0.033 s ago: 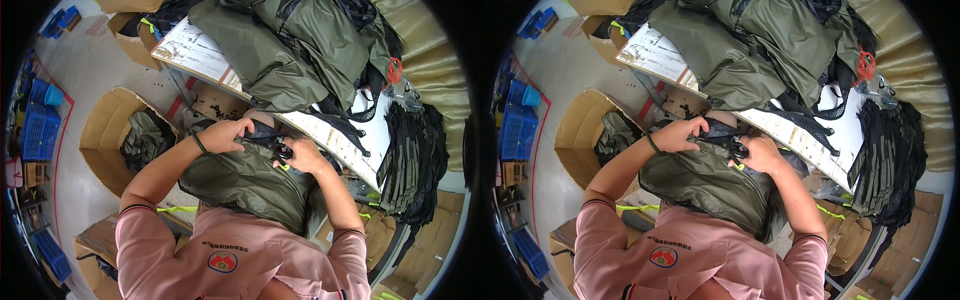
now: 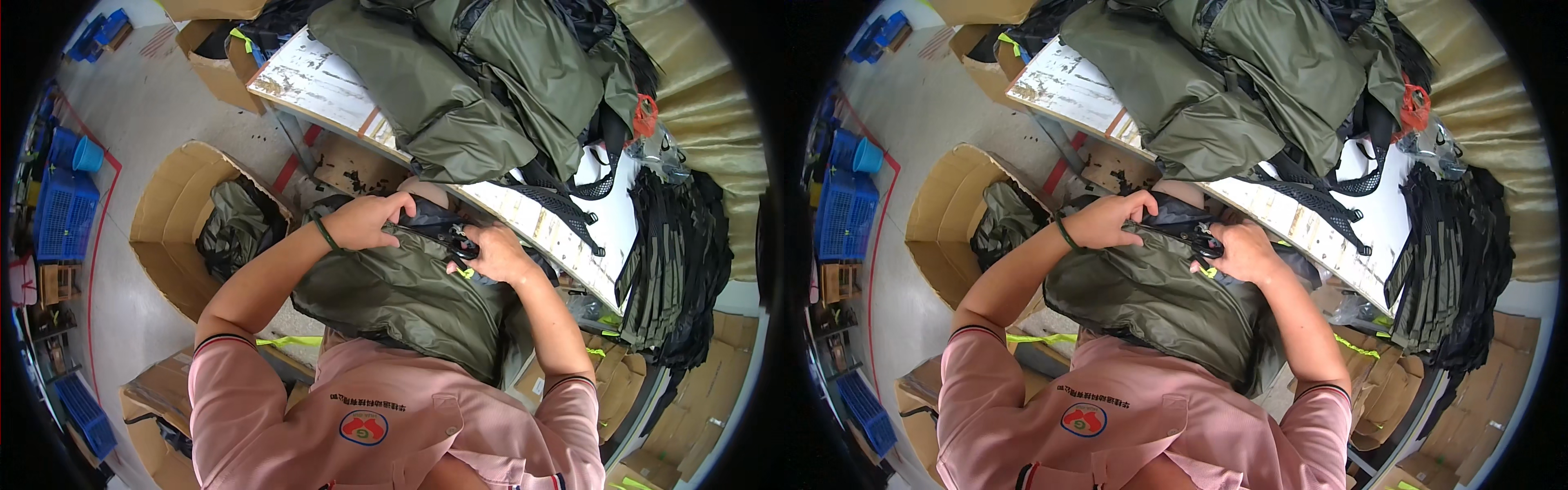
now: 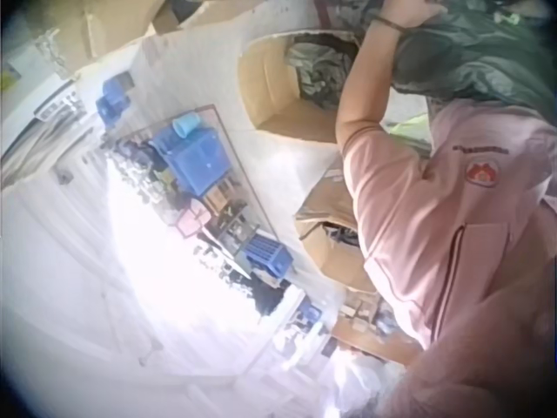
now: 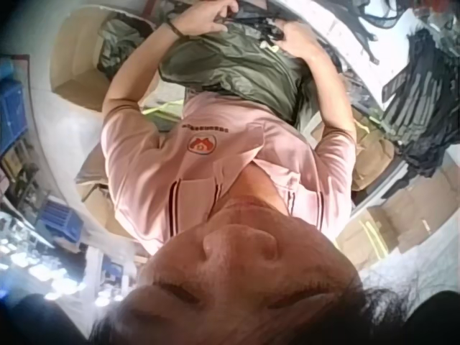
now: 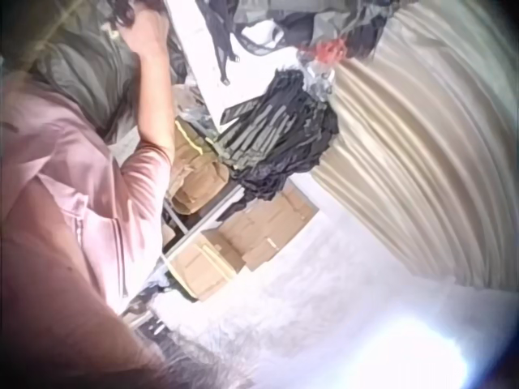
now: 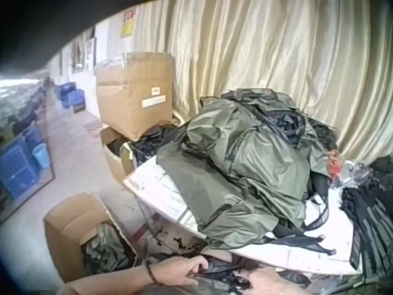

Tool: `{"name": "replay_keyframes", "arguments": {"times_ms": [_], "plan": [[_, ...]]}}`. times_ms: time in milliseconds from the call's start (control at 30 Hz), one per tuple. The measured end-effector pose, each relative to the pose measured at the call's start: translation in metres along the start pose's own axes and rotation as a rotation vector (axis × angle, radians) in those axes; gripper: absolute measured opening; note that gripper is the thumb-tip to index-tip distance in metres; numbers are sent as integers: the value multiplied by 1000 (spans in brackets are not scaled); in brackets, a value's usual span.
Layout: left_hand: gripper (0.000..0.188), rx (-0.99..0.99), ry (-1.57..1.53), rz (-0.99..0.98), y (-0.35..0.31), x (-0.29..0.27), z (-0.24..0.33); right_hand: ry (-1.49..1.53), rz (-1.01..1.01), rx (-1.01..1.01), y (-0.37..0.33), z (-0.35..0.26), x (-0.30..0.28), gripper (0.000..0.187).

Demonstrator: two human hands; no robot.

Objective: Use scissors to trim the excess material or edges from green fabric pieces in a workshop.

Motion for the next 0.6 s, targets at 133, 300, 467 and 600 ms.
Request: {"name": "replay_keyframes", "arguments": {"times_ms": [133,300,467,600], "plan": [[56,-7,10,-1,-1,-1,3,-30,-22,27,-2,10,8,42],[56,-14,17,7,-1,-1,3,-54,-3,-18,0,5,4,38],[56,-21,39,-13,-1,-2,8,-44,-30,-8,3,4,9,35],[59,5,63,3,-2,-1,5,19,-64,37,-1,10,19,41]]}}
Point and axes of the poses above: each hand's wrist, its own y-axis towards the middle knuckle, its own x-axis out of the palm, z = x × y, the point moved 7 cm from there along y, towards the middle knuckle, and after that the axes turned 7 degrees about z, right-handed, at the moved point
